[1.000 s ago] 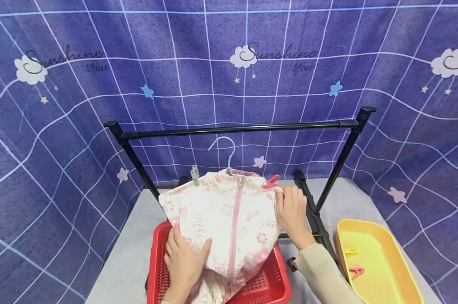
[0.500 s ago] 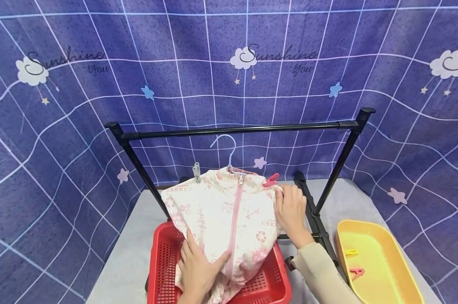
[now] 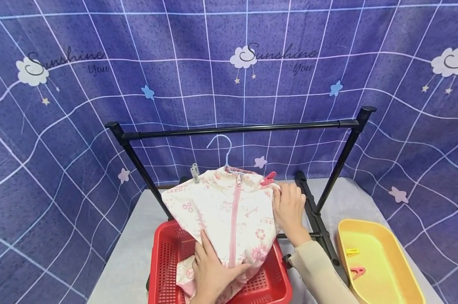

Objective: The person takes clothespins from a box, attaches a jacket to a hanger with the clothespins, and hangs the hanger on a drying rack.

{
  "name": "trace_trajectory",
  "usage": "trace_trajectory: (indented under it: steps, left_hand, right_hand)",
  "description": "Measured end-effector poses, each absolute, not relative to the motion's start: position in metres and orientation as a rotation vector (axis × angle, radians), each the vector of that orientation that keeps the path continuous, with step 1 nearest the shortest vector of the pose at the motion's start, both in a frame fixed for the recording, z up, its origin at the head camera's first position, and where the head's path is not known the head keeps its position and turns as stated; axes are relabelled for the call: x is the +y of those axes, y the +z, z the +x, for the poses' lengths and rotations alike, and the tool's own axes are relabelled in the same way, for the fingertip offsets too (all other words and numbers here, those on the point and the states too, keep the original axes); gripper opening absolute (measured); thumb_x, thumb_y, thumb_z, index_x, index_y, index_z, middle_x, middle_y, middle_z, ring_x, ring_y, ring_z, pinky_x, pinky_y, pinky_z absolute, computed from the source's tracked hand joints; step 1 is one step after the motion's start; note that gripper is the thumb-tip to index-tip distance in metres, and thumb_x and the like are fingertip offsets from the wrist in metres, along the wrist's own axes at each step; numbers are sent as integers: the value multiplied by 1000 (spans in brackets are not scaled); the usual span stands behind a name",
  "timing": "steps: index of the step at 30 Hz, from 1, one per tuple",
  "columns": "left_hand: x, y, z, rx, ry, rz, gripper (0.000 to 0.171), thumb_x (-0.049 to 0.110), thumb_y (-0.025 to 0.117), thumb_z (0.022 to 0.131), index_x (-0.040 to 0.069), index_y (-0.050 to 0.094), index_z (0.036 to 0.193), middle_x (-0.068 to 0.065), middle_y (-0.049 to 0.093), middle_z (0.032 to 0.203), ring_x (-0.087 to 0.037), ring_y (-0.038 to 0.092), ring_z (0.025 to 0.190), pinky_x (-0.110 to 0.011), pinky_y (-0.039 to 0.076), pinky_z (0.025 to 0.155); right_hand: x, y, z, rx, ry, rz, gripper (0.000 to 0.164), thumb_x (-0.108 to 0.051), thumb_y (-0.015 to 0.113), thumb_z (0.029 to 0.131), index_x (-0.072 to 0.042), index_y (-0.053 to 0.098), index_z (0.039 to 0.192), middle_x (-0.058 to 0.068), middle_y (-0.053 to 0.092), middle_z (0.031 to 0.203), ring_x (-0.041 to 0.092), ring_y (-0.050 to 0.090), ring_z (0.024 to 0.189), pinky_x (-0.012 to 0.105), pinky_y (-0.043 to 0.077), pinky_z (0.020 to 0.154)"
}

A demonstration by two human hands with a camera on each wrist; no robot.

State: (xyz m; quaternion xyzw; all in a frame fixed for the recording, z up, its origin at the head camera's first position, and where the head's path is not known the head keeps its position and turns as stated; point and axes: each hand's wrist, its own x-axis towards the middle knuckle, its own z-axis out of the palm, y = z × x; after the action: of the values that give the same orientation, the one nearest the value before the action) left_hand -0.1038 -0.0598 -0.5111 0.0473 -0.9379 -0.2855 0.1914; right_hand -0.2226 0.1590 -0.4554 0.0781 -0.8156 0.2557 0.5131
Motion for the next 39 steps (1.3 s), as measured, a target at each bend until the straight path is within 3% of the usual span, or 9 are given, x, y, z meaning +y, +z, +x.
trace_trajectory:
  steps: [10, 23, 32, 39]
  left_hand:
    - [-46, -511, -105, -2630, -808, 109, 166, 71, 90, 34, -4, 4, 155, -33, 25, 138, -45, 37, 117, -61, 36, 89]
    - [-27, -517, -115, -2613, -857, 115, 169, 58, 97, 31, -2, 1, 156, -36, 16, 147, -53, 32, 129, -68, 37, 91]
    - [-21, -529, -117, -2628, -705, 108, 167, 57, 98, 28, -4, 6, 155, -40, 16, 149, -56, 40, 124, -64, 39, 91]
    - [-18, -537, -111, -2650, -701, 86, 167, 57, 98, 28, -6, 8, 154, -40, 4, 153, -54, 43, 117, -62, 41, 84]
  right_hand:
    - [156, -455, -223, -1969, 625, 168, 25, -24, 52, 102, -1, 56, 92, 15, 48, 79, 38, 46, 72, 47, 28, 60]
    - [156, -452, -224, -1986, 652, 145, 26, -25, 51, 103, -1, 55, 93, 15, 48, 79, 38, 47, 73, 47, 29, 61]
    - [156, -452, -221, -1996, 659, 140, 28, -26, 51, 103, 0, 56, 96, 16, 48, 79, 38, 48, 74, 47, 29, 60]
    - [156, -452, -220, -2009, 679, 133, 31, -29, 50, 103, 0, 56, 97, 17, 49, 81, 39, 48, 75, 47, 30, 60]
